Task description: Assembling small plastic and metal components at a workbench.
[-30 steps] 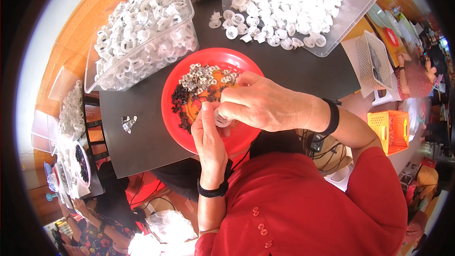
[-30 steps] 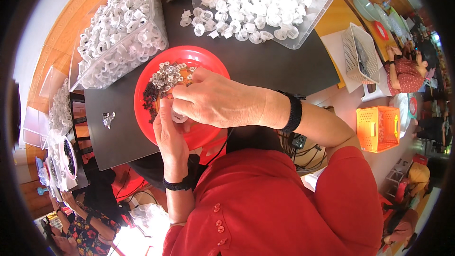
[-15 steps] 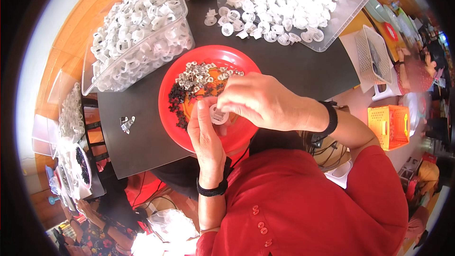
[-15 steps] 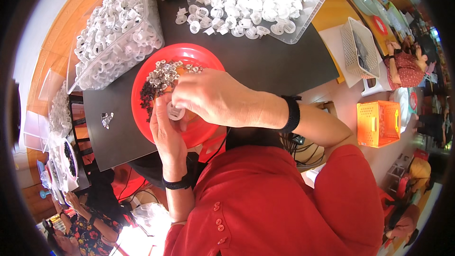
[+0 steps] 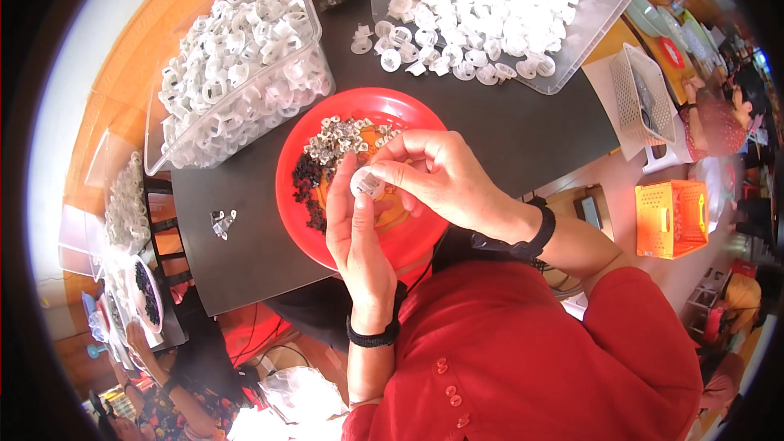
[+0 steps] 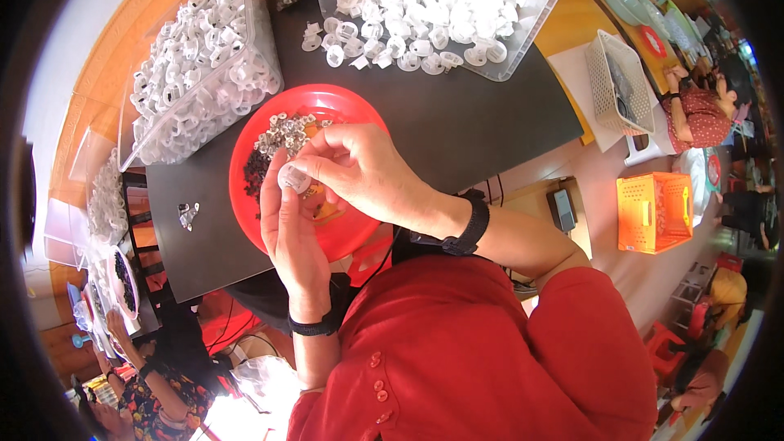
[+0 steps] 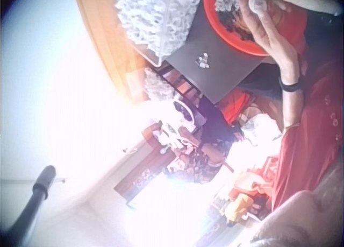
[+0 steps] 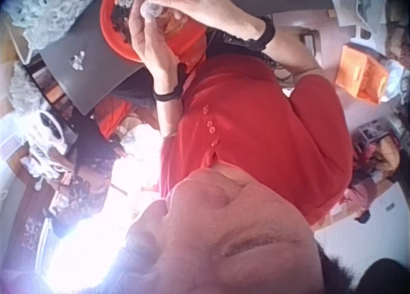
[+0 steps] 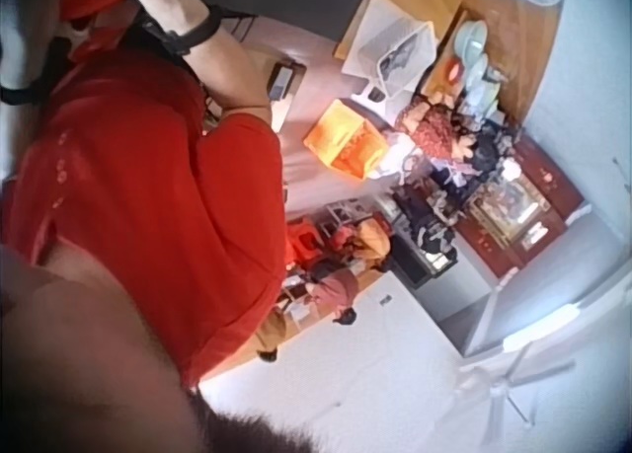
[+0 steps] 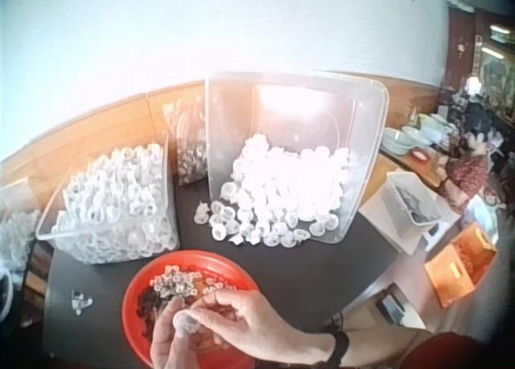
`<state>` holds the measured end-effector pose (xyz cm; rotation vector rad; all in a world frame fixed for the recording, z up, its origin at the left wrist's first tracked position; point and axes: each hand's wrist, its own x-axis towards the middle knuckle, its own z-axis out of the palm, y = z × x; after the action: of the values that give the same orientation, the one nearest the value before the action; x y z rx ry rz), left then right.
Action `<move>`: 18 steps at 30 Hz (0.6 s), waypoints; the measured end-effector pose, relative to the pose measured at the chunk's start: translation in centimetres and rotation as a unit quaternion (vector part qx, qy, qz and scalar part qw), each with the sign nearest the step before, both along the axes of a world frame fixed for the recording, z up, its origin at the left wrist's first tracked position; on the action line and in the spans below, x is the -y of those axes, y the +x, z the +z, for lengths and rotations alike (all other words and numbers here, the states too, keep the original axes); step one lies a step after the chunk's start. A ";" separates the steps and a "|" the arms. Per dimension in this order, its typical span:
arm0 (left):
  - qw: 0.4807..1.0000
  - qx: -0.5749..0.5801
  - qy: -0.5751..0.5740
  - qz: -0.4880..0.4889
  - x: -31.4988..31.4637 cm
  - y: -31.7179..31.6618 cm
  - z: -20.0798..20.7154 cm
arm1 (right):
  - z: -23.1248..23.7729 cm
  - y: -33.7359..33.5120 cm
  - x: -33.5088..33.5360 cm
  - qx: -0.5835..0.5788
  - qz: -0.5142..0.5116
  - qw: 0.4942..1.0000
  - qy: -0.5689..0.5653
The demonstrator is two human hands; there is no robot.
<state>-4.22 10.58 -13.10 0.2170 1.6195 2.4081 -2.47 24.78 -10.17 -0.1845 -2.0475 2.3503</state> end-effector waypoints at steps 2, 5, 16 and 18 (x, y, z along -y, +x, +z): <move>1.000 -0.003 -0.010 0.015 -0.4 0.2 0.0 | -0.1 0.1 0.5 0.003 -0.015 1.000 -0.001; 0.999 0.019 0.012 0.029 -0.6 0.2 0.1 | -0.7 0.1 1.2 -0.015 -0.046 0.999 -0.016; 0.994 0.088 0.066 0.018 0.3 -0.3 -0.3 | -1.7 0.5 1.8 -0.083 -0.056 0.991 0.092; 0.994 0.081 0.071 0.018 -0.2 -0.1 0.3 | -1.9 0.3 1.7 -0.084 -0.054 0.994 0.050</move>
<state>-4.32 10.80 -12.82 0.0164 1.3952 2.4979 -2.20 23.10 -12.07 -0.0895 -2.0172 2.1175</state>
